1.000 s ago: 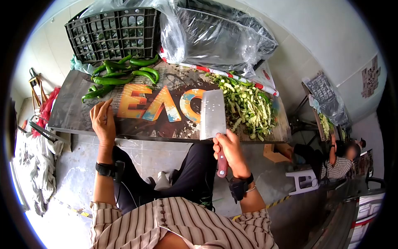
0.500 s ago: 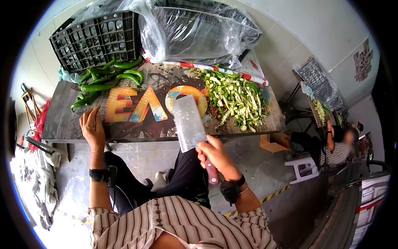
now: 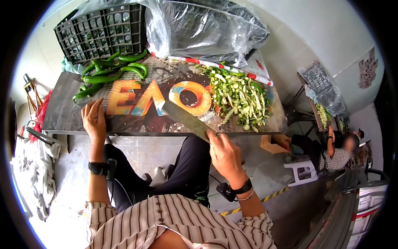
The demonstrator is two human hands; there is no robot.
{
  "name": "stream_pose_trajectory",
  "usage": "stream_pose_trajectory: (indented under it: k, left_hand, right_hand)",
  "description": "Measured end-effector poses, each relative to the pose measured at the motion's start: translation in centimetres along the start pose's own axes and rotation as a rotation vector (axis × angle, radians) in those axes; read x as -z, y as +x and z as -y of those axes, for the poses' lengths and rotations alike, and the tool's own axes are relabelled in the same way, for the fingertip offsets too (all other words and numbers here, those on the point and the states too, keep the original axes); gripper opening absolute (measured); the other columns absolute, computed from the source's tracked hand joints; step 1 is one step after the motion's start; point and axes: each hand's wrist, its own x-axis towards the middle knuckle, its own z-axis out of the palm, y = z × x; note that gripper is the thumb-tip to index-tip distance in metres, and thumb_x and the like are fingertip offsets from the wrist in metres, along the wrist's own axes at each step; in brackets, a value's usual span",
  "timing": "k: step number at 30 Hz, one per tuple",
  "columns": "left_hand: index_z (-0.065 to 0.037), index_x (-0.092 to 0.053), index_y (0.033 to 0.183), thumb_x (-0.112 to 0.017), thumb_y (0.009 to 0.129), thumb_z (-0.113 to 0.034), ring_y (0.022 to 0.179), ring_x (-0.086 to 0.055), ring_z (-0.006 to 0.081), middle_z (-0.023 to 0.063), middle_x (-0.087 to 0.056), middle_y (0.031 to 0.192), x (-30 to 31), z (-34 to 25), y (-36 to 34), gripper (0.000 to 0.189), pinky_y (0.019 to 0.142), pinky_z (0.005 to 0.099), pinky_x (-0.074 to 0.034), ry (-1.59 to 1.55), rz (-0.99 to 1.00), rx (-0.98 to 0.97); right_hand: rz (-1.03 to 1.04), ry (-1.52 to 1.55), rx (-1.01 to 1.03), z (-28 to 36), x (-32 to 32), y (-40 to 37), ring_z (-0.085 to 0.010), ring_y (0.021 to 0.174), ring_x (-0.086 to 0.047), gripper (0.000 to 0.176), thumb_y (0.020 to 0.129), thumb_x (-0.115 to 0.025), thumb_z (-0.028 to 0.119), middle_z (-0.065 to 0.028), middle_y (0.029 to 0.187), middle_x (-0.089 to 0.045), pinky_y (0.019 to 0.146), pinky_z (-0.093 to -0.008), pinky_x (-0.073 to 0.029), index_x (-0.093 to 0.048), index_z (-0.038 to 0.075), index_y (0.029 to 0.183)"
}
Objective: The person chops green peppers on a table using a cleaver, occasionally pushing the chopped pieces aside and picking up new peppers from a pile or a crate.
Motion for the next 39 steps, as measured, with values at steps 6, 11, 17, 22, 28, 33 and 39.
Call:
stream_pose_trajectory:
  k: [6,11,17,22,28,33,39]
  left_hand:
    - [-0.008,-0.071,0.101,-0.06,0.088,-0.009,0.095,-0.057,0.0253,0.0071,-0.065,0.096,0.2,-0.1,0.1,0.018,0.088,0.0339,-0.044,-0.01,0.019,0.02]
    - [-0.008,-0.071,0.1,-0.061,0.086,-0.007,0.093,-0.057,0.0252,0.0067,-0.065,0.095,0.2,-0.2,0.1,0.018,0.086,0.0339,-0.045,0.002,0.005,0.019]
    - [-0.008,-0.071,0.099,-0.062,0.084,-0.006,0.092,-0.058,0.0251,0.0063,-0.065,0.093,0.1,-0.3,0.0,0.018,0.084,0.0338,-0.046,-0.003,-0.001,0.017]
    - [-0.008,-0.071,0.1,-0.061,0.085,-0.006,0.092,-0.058,0.0253,0.0062,-0.066,0.095,0.2,-0.3,0.0,0.018,0.085,0.0335,-0.046,0.01,0.009,0.017]
    - [-0.007,-0.071,0.099,-0.061,0.085,-0.006,0.091,-0.058,0.0252,0.0062,-0.066,0.094,0.2,-0.2,0.0,0.017,0.084,0.0336,-0.046,0.0,0.01,0.019]
    - [-0.007,-0.071,0.098,-0.061,0.084,-0.006,0.09,-0.058,0.025,0.0062,-0.066,0.094,0.3,-0.1,0.0,0.017,0.083,0.0335,-0.046,-0.007,0.005,0.015]
    - [-0.007,-0.071,0.097,-0.063,0.08,-0.002,0.09,-0.058,0.026,0.0062,-0.066,0.092,0.4,-0.5,0.0,0.02,0.082,0.0344,-0.047,-0.01,-0.012,0.017]
  right_hand:
    - [0.023,-0.123,0.178,0.3,-0.5,0.8,-0.0223,0.063,-0.053,0.057,0.078,-0.066,0.002,-0.005,0.074,-0.042,0.058,-0.0361,-0.047,-0.057,0.019,0.131]
    - [0.035,-0.113,0.169,1.3,-0.6,1.1,-0.0237,0.063,-0.054,0.049,0.079,-0.066,0.003,-0.0063,0.074,-0.045,0.058,-0.0372,-0.047,-0.06,0.016,0.126]
    - [0.417,0.991,-0.543,2.8,-1.0,0.2,-0.0114,0.058,-0.056,0.018,0.096,-0.055,0.014,-0.0054,0.073,-0.055,0.05,-0.0262,-0.045,-0.055,0.0,0.108]
    - [0.474,1.269,-0.664,3.3,-0.7,0.9,-0.0086,0.053,-0.053,0.015,0.1,-0.048,0.016,-0.0026,0.071,-0.053,0.047,-0.0252,-0.049,-0.047,0.002,0.098]
    - [0.408,1.256,-0.843,1.5,0.4,0.4,-0.0073,0.054,-0.052,0.01,0.097,-0.049,0.012,-0.0025,0.074,-0.052,0.042,-0.0242,-0.047,-0.047,0.003,0.095]
    - [0.28,1.261,-1.001,-1.0,1.8,-0.5,-0.008,0.058,-0.052,0.009,0.096,-0.051,0.013,-0.0031,0.079,-0.053,0.043,-0.0251,-0.045,-0.048,0.005,0.1]
    - [0.048,1.204,-1.019,-2.0,2.0,-1.4,-0.0092,0.057,-0.051,0.007,0.096,-0.051,0.013,-0.0036,0.077,-0.053,0.042,-0.0265,-0.044,-0.046,0.008,0.098]
